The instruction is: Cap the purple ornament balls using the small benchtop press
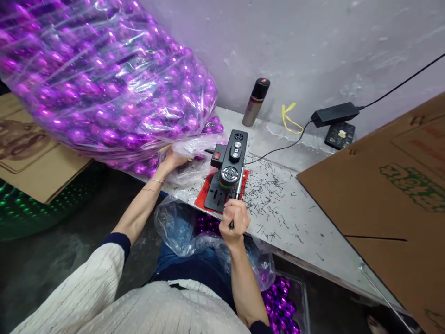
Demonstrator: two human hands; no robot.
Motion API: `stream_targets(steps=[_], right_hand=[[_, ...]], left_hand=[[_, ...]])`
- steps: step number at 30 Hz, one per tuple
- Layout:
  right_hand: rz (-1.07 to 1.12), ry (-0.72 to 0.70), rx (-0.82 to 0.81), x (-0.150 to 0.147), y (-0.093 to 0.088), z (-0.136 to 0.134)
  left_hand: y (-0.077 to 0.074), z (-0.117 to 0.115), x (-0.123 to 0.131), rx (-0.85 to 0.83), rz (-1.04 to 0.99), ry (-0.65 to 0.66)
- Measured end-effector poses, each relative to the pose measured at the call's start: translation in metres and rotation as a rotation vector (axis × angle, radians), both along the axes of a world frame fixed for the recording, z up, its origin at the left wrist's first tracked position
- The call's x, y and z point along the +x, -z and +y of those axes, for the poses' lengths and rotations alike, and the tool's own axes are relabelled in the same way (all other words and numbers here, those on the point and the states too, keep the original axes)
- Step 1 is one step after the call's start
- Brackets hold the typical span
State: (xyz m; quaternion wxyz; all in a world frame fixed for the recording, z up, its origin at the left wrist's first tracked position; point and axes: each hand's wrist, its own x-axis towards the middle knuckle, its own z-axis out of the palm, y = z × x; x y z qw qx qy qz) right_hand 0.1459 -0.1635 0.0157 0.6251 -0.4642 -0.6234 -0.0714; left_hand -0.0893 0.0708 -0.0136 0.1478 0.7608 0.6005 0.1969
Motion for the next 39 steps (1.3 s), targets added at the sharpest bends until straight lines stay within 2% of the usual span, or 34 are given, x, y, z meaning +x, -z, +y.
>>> stream_targets(steps=[3, 5, 7, 10, 14, 19, 22, 31, 36, 39], right_hand=[[-0.018, -0.004, -0.005, 0.000, -0.002, 0.000], [-0.029, -0.003, -0.003, 0.001, -0.003, 0.000], [-0.032, 0.004, 0.004, 0.001, -0.004, 0.000], [-0.028, 0.005, 0.006, 0.002, -0.002, 0.001], [-0.039, -0.005, 0.008, 0.004, -0.005, 0.001], [-0.086, 0.008, 0.026, 0.005, -0.018, 0.003], [-0.097, 0.023, 0.024, 0.005, -0.023, 0.004], [-0.153, 0.019, 0.013, 0.006, -0.023, 0.001], [-0.150, 0.029, 0.004, 0.005, -0.024, 0.001], [-0.147, 0.021, -0.006, 0.005, -0.023, 0.000]], left_hand=[[-0.003, -0.033, -0.003, 0.037, 0.009, 0.072], [-0.004, -0.061, -0.006, 0.078, -0.061, 0.094], [-0.004, -0.090, -0.005, 0.067, -0.234, 0.080], [0.000, -0.123, 0.006, -0.043, -0.600, 0.072], [0.009, -0.145, 0.033, -0.267, -0.997, 0.095], [0.025, -0.154, 0.068, -0.436, -1.204, 0.086], [0.033, -0.158, 0.083, -0.434, -1.158, 0.063], [0.037, -0.163, 0.096, -0.063, -0.665, 0.163], [0.036, -0.160, 0.094, 0.026, -0.544, 0.284], [0.035, -0.158, 0.094, 0.028, -0.524, 0.307]])
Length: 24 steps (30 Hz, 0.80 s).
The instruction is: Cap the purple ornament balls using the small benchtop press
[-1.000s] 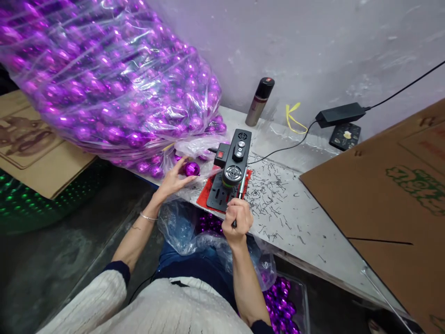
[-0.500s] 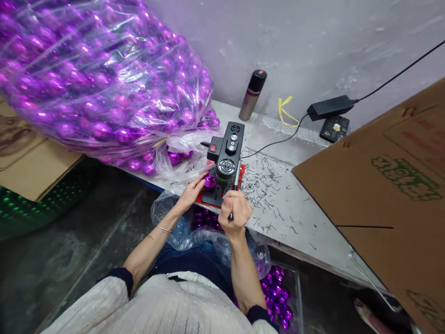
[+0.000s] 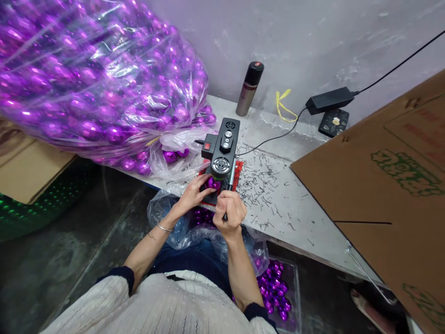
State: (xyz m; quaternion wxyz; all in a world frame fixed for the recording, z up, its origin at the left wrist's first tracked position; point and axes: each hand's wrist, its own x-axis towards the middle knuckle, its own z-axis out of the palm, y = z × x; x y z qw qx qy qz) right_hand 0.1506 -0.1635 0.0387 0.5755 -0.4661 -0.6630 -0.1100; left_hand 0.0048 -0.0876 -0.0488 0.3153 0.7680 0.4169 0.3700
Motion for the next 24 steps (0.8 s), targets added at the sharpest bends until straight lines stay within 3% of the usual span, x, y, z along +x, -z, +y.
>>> stream_targets(steps=[5, 14, 24], right_hand=[[0.007, 0.008, 0.002, 0.000, -0.001, 0.000], [0.006, 0.018, 0.000, -0.001, -0.005, -0.001], [0.047, -0.004, -0.005, -0.003, 0.005, -0.001]], left_hand=[[0.004, 0.001, 0.008, -0.018, -0.020, -0.037], [0.031, -0.005, 0.023, 0.051, -0.046, -0.078], [0.038, -0.004, 0.021, 0.087, -0.022, -0.078]])
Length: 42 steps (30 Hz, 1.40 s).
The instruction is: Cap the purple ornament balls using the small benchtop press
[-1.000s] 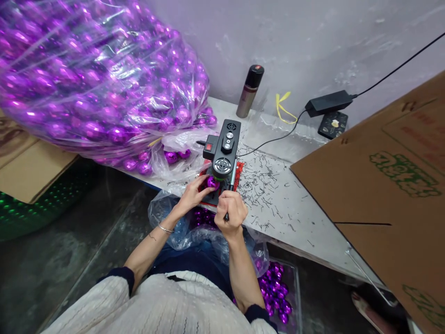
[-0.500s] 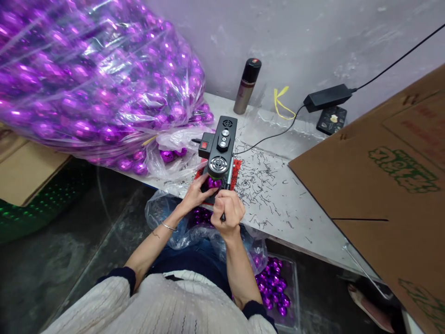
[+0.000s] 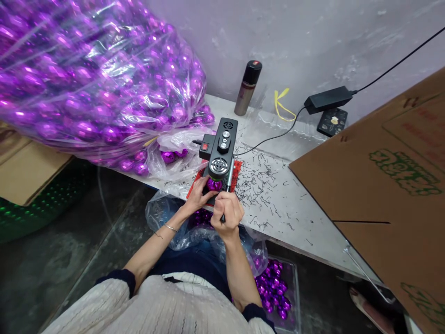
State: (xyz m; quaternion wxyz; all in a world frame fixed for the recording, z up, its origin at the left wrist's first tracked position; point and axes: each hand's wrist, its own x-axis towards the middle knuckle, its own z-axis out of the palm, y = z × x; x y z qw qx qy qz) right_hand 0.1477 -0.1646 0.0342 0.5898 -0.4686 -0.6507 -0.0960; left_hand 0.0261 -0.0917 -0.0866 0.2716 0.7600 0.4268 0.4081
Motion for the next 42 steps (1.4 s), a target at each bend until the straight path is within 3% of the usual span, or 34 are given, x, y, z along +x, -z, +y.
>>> stream_targets(steps=[10, 23, 35, 39, 42], right_hand=[[0.022, -0.028, 0.066, 0.003, 0.031, 0.005], [0.035, 0.037, 0.105, 0.000, 0.045, 0.009], [0.105, -0.018, 0.135, -0.002, 0.054, 0.013], [0.019, -0.019, 0.151, 0.000, 0.061, 0.015], [0.011, -0.024, 0.159, -0.001, 0.056, 0.015]], left_hand=[[0.003, -0.001, 0.001, 0.027, -0.034, -0.002], [-0.001, -0.001, 0.001, 0.014, -0.015, -0.007], [0.000, 0.001, 0.000, 0.009, -0.004, -0.004], [0.000, 0.002, -0.001, 0.043, -0.018, 0.006], [0.001, 0.004, 0.000, 0.056, -0.019, 0.008]])
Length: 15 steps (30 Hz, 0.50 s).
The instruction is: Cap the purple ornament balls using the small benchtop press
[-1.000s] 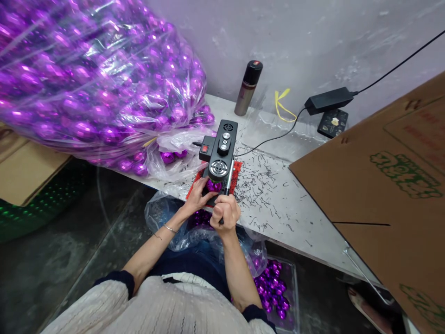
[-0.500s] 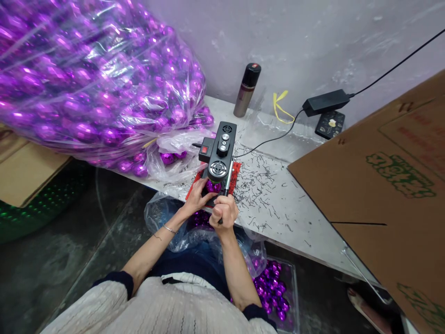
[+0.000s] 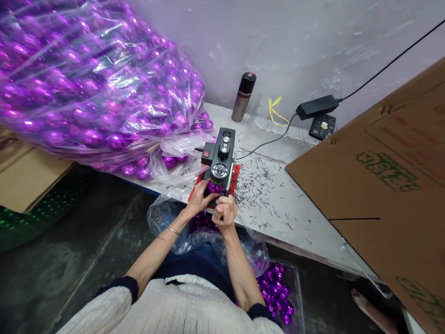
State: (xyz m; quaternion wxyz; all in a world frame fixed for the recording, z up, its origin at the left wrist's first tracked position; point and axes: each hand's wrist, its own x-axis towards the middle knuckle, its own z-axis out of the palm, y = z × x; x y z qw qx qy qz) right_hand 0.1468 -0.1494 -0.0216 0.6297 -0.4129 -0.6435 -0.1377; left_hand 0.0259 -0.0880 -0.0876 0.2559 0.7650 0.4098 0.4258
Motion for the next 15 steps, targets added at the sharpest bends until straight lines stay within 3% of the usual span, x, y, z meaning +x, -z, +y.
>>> stream_targets(steps=[5, 8, 11, 15], right_hand=[[0.119, 0.072, -0.114, -0.001, -0.043, -0.004], [0.126, 0.062, -0.168, 0.001, -0.067, -0.005], [0.100, 0.045, -0.169, 0.004, -0.069, -0.007], [0.088, 0.050, -0.138, 0.003, -0.053, -0.010]], left_hand=[[-0.004, -0.002, 0.003, -0.051, -0.051, -0.018], [-0.008, -0.022, -0.006, -0.060, -0.109, -0.084], [-0.003, -0.059, -0.027, 0.035, -0.115, -0.116], [0.015, -0.103, -0.053, 0.146, 0.045, 0.022]])
